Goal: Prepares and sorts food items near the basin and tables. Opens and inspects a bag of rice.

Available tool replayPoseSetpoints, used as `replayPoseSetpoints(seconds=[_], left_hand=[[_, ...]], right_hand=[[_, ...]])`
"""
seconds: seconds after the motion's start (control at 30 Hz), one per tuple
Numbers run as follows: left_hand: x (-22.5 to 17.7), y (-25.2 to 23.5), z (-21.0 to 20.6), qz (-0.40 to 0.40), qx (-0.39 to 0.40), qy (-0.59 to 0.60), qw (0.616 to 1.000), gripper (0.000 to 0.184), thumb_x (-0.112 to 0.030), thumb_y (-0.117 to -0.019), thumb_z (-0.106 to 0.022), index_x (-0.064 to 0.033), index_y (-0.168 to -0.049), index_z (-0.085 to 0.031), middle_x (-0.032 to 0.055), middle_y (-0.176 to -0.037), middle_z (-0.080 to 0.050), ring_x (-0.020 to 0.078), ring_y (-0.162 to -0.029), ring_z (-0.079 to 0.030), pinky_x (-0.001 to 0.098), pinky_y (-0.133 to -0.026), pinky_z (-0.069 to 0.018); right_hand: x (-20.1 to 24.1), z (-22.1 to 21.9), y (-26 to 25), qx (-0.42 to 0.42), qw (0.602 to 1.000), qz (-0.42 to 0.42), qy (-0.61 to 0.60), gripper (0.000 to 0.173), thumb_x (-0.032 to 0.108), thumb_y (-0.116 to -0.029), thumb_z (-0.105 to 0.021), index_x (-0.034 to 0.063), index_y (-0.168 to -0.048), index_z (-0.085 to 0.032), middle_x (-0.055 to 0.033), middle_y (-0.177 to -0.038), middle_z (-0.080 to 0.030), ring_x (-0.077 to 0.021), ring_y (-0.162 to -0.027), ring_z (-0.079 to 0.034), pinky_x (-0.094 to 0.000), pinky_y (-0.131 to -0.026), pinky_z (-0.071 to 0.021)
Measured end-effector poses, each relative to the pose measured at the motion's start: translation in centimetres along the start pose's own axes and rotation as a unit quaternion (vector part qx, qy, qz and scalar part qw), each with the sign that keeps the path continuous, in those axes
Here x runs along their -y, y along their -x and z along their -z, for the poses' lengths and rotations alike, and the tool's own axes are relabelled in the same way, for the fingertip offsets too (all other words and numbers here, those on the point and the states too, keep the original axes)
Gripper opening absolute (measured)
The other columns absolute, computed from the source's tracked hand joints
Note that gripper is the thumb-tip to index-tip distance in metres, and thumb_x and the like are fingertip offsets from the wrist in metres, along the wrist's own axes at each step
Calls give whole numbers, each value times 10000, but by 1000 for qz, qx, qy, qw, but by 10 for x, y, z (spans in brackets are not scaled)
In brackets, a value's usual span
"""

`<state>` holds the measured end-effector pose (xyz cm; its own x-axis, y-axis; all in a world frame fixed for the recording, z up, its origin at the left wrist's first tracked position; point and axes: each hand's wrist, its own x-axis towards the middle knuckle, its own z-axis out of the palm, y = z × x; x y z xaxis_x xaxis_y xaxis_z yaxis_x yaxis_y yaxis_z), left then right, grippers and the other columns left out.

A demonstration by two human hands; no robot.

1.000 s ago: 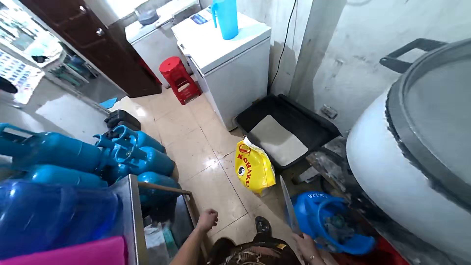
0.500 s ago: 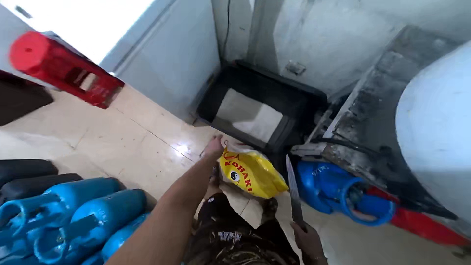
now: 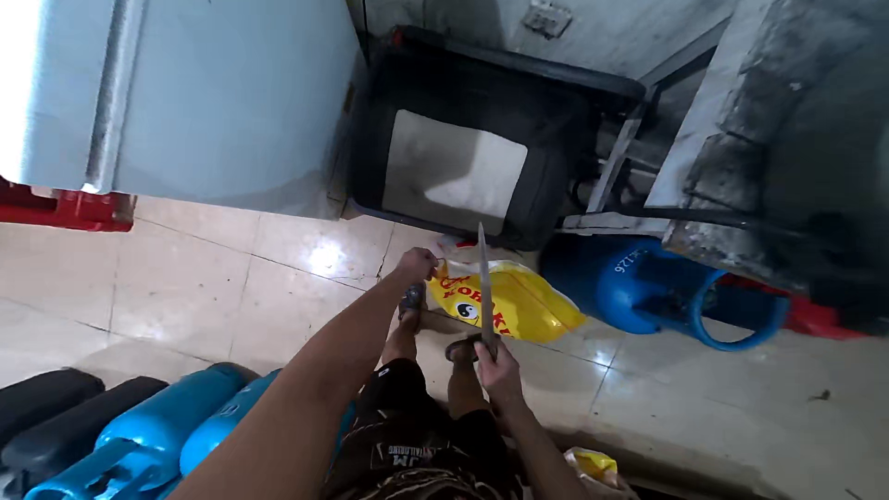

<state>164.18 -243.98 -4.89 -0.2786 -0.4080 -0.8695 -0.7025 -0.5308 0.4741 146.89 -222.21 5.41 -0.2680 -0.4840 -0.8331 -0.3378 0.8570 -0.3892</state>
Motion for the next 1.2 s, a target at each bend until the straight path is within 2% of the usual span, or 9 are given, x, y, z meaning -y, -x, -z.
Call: replayPoseSetpoints(seconds=[0.07, 0.17, 0.43, 0.57, 0.67, 0.77, 0.9, 1.07, 1.2], left_hand=[[5, 1, 0, 7, -2, -5, 1000, 300, -238, -1082, -507, -22, -1207, -672, 161, -968, -693, 255, -829, -666, 465, -819, -555], [-2, 9, 9, -23, 2, -102, 994, 302, -248, -1062, -527, -35, -1168, -713, 212, -1092, -701, 362, -1017, -669, 596, -912, -508], [-24, 14, 13, -15, 20, -178, 984, 313, -266, -1036, -547, -24, -1130, -721, 240, -1194, -687, 423, -1159, -641, 673, -944, -481], [-43, 22, 27, -67, 9, -146, 987, 319, -220, -1064, -512, -1, -1195, -703, 241, -1204, -683, 392, -1145, -651, 616, -993, -487], [-60, 27, 65, -78, -43, -92, 992, 310, -225, -1071, -520, -6, -1207, -692, 210, -1082, -701, 335, -984, -682, 549, -919, -530], [-51, 32, 99, -46, -69, -76, 994, 270, -228, -1050, -571, -37, -1195, -694, 152, -1031, -732, 267, -891, -710, 492, -851, -570], [-7, 58, 112, -16, -63, -88, 994, 316, -225, -1026, -627, -2, -1247, -657, 193, -1115, -720, 330, -942, -720, 541, -875, -581], [14, 113, 34, -58, -28, -133, 989, 264, -231, -1007, -666, -26, -1169, -710, 172, -1053, -727, 286, -884, -716, 508, -853, -586], [-32, 191, -101, -218, 128, -252, 934, 231, -223, -976, -694, -65, -1133, -755, 123, -1160, -709, 233, -1054, -684, 440, -983, -545]], right_hand=[[34, -20, -23, 8, 1000, -7, 16, 430, 394, -1085, -494, 16, -1239, -628, -189, -932, -675, -329, -843, -669, -541, -808, -548], [75, -45, -50, -5, 1000, 13, 19, 553, 473, -1108, -364, -5, -1217, -620, -229, -947, -658, -388, -872, -658, -593, -794, -533], [128, -69, -95, -26, 997, -45, 56, 511, 396, -1124, -331, -5, -1287, -603, -269, -1164, -680, -435, -1135, -653, -621, -961, -497], [82, -97, -68, -13, 995, -76, 68, 520, 401, -1119, -334, 1, -1331, -589, -265, -1172, -681, -427, -1122, -660, -619, -960, -511], [48, -107, -20, -9, 995, -89, 50, 461, 370, -1115, -391, 18, -1319, -608, -233, -1116, -699, -366, -1078, -682, -552, -966, -520], [17, -93, 14, -58, 997, -55, -7, 419, 335, -1098, -451, 5, -1274, -640, -220, -1057, -704, -349, -1019, -684, -533, -953, -528], [-4, -44, 44, -120, 991, -31, -56, 442, 358, -1096, -455, 0, -1292, -626, -178, -935, -696, -302, -853, -684, -517, -832, -555], [-47, 4, 94, -138, 969, -102, -175, 457, 420, -1074, -506, 9, -1225, -636, -142, -865, -651, -259, -739, -636, -467, -736, -546], [-68, 15, 132, -98, 859, -133, -485, 500, 474, -1083, -469, 12, -1211, -610, -68, -732, -650, -119, -431, -493, -284, -426, -462]])
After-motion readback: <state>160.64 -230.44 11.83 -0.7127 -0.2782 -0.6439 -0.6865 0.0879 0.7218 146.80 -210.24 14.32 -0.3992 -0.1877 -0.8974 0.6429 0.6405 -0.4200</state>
